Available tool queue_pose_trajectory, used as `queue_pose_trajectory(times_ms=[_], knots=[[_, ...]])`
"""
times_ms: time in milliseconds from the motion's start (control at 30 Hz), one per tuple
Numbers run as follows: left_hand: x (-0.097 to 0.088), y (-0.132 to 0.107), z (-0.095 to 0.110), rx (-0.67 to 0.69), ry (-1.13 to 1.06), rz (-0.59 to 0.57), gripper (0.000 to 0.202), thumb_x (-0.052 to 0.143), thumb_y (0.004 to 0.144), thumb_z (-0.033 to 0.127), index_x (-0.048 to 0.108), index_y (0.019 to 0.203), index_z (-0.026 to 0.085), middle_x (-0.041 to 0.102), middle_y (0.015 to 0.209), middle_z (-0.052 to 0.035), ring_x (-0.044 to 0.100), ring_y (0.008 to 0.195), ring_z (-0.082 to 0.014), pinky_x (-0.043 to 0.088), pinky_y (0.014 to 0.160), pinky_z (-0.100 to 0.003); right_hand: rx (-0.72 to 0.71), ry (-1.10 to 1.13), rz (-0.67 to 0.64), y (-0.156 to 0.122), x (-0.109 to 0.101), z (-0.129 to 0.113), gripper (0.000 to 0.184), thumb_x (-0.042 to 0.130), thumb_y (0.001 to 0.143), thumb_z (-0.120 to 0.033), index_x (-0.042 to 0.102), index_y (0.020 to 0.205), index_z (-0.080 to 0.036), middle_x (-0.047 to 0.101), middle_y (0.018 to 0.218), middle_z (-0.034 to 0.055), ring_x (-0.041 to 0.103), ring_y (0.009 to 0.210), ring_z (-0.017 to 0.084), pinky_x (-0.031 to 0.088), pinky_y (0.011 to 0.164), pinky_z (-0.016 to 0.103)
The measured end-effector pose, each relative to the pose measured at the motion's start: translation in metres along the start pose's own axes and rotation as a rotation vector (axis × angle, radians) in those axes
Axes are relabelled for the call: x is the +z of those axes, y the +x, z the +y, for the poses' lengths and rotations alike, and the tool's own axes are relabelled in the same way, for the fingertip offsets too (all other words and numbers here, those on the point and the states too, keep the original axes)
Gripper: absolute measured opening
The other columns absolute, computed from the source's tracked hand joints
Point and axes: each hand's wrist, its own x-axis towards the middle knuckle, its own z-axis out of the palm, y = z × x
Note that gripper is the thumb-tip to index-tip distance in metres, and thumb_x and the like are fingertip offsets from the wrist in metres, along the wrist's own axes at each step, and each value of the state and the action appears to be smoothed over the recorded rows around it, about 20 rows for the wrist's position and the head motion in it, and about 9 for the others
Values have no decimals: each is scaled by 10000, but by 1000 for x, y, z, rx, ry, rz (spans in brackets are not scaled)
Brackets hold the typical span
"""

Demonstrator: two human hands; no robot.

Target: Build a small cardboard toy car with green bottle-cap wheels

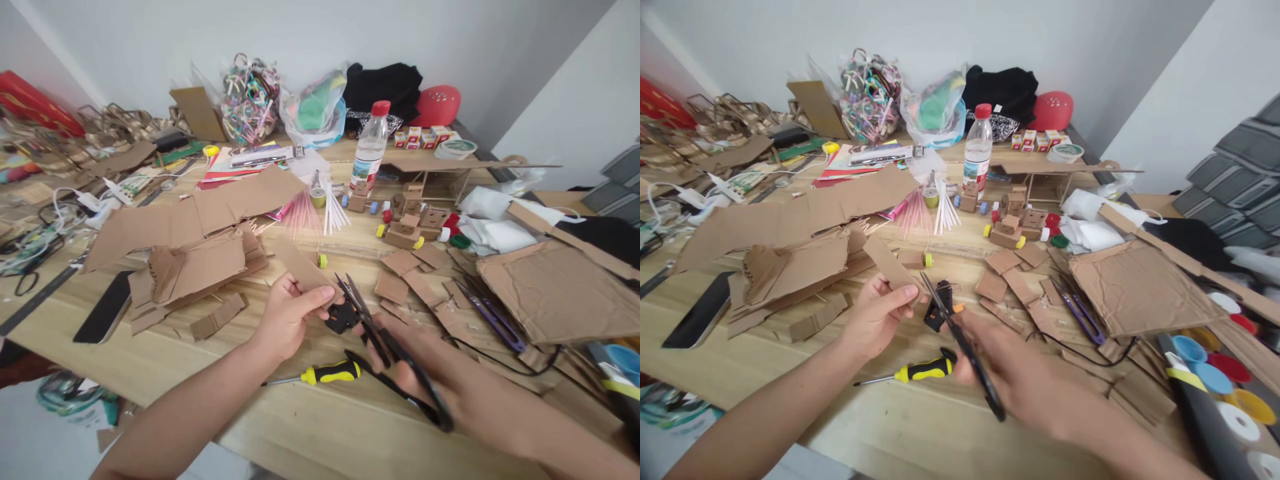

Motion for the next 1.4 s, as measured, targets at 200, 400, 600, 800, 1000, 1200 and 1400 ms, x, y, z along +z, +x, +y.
queue_pose_trajectory(times_ms=[200,400,600,800,1000,1200,1400], knots=[[3,-4,0,2,0,-18,378,951,421,279,669,643,162,716,581,-4,646,516,-117,446,393,-152,-26,-531,246,0,21,-1,115,552,880,-335,517,937,-241,645,741,43,615,678,245,459,565,322],[5,-6,-1,21,18,-29,380,949,404,267,663,635,173,712,571,4,615,466,-111,448,379,-168,-79,-751,221,1,10,-16,123,567,871,-321,472,877,-244,633,725,49,600,632,236,449,569,325],[4,-7,-3,30,28,-70,460,983,406,373,649,649,171,684,562,21,574,448,-80,440,376,-150,-124,-773,209,1,11,-14,169,617,860,-316,521,962,-221,690,797,78,661,713,269,492,630,350],[3,-8,-4,31,64,-57,507,985,405,435,633,665,177,672,554,23,569,445,-87,443,375,-160,-141,-748,212,0,13,-13,155,616,857,-300,514,944,-222,715,819,91,668,711,277,507,667,377],[0,-9,-5,43,86,-66,520,987,424,452,633,692,182,684,571,22,595,467,-100,456,388,-165,-122,-761,206,-1,15,-12,178,625,881,-368,523,917,-227,711,760,76,667,675,269,499,641,368],[0,-8,-7,56,75,-35,537,999,382,460,638,667,183,701,587,16,600,462,-106,460,382,-177,-216,-820,293,0,14,-8,275,618,930,-476,492,831,-252,662,629,28,610,529,226,437,531,325],[-3,-6,-9,74,88,-47,514,994,410,454,652,692,194,711,613,14,604,486,-116,482,401,-201,-244,-948,334,0,12,-6,297,602,946,-484,486,803,-251,600,547,2,586,485,220,404,487,306]])
